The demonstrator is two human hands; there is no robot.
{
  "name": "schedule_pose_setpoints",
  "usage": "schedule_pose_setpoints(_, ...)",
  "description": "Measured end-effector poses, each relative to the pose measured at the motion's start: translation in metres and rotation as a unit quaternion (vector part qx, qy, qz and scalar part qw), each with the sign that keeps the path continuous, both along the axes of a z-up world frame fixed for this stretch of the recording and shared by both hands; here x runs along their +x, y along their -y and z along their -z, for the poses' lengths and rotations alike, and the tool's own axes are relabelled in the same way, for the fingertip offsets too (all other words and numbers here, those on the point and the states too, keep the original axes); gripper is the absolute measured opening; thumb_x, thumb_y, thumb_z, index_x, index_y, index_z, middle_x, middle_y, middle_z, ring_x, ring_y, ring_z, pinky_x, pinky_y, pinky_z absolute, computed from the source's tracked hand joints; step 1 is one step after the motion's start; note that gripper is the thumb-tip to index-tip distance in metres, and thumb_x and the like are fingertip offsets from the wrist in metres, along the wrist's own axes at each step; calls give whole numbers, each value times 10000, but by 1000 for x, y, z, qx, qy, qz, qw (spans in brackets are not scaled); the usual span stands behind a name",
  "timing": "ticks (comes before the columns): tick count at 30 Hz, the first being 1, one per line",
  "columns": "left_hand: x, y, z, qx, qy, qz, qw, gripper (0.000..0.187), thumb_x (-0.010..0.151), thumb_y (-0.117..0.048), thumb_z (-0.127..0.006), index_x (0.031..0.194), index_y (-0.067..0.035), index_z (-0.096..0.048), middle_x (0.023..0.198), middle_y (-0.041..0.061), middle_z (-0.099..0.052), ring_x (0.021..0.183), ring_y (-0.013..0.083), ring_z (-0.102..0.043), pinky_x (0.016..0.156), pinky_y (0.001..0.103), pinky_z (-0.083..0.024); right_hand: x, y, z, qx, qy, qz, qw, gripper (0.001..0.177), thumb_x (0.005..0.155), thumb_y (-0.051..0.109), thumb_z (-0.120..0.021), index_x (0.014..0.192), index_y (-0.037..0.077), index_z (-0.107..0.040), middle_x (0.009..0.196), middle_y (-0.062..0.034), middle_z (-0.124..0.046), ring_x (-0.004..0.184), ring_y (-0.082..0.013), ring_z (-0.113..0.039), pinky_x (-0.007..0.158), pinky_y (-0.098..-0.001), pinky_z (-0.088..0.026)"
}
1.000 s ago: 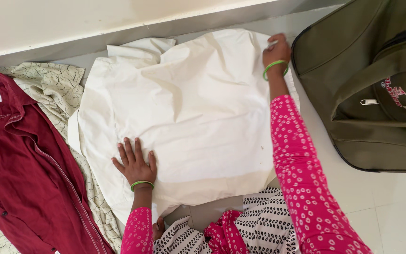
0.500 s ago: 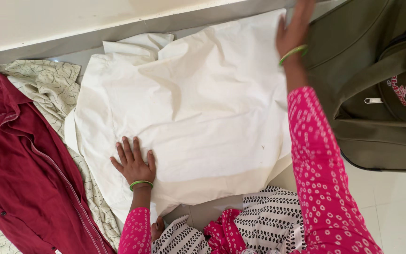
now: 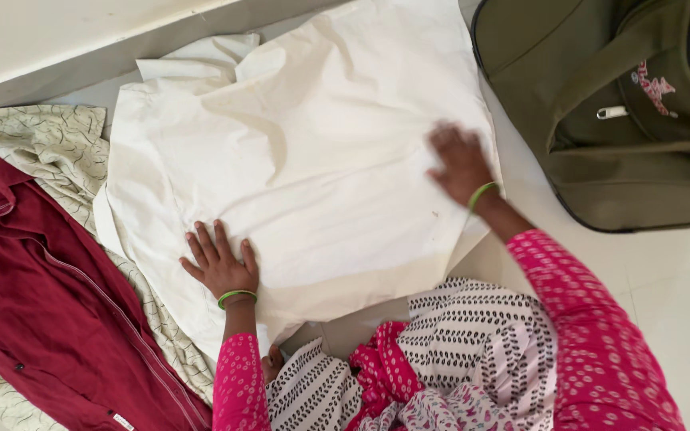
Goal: The person buttons a white shirt by hand on the floor and then folds it into a rectangle.
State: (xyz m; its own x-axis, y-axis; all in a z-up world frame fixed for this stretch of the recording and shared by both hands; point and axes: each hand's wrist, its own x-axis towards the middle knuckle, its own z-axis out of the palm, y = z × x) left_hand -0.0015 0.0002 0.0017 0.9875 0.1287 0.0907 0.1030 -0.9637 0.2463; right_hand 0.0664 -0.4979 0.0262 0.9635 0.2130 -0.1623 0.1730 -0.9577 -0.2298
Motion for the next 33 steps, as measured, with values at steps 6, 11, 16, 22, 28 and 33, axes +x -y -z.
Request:
schedule_pose_setpoints(6,0,1,-1,-4,-3,2,1000,641,1041,-427,-522,1594,-106,-476,1714,173,-298,1598,383,-188,1231,673,-45,-82,71,-13,156,74,304,937,328,1033,144,-669,1343,74,-592,1246,-139,-651,1093,-310,-618,987,-419,-481)
schedule_pose_setpoints(11,0,1,-2,-6,0,3,1000,631,1053,-422,-525,1595,-103,-475,1720,173,-293,1604,384,-185,1233,675,-43,-115,62,-20,155,35,190,969,439,833,25,-687,1260,91,-614,1089,-93,-712,995,-285,-604,994,-421,-442)
schedule_pose_setpoints(16,1,0,0,2,-7,2,1000,642,1034,-416,-534,1591,-102,-479,1717,174,-293,1602,382,-178,1229,674,-33,-110,51,-32,120,16,136,983,547,721,47,-806,1232,80,-613,993,-102,-707,970,-309,-608,931,-461,-423)
schedule_pose_setpoints(22,0,-1,1,-5,-7,2,1000,638,1042,-415,-536,1597,-104,-477,1721,166,-292,1605,377,-171,1235,670,-28,-118,65,-44,293,-131,220,921,463,832,52,-815,1245,86,-609,966,-68,-686,977,-179,-692,989,-343,-522)
schedule_pose_setpoints(28,1,0,-2,-6,-8,5,1000,636,1060,-425,-514,1602,-94,-475,1726,175,-278,1603,383,-163,1226,679,-22,-126,80,-61,449,-207,329,804,645,820,30,-763,1387,65,-457,1089,-19,-632,839,-125,-570,774,-301,-501)
schedule_pose_setpoints(33,1,3,-6,-17,-10,1,1000,638,1060,-430,-503,1602,-95,-470,1726,164,-277,1603,379,-163,1228,685,-34,-124,92,-61,433,-302,360,770,513,844,79,-790,1303,45,-565,934,-73,-682,896,-131,-644,854,-290,-525)
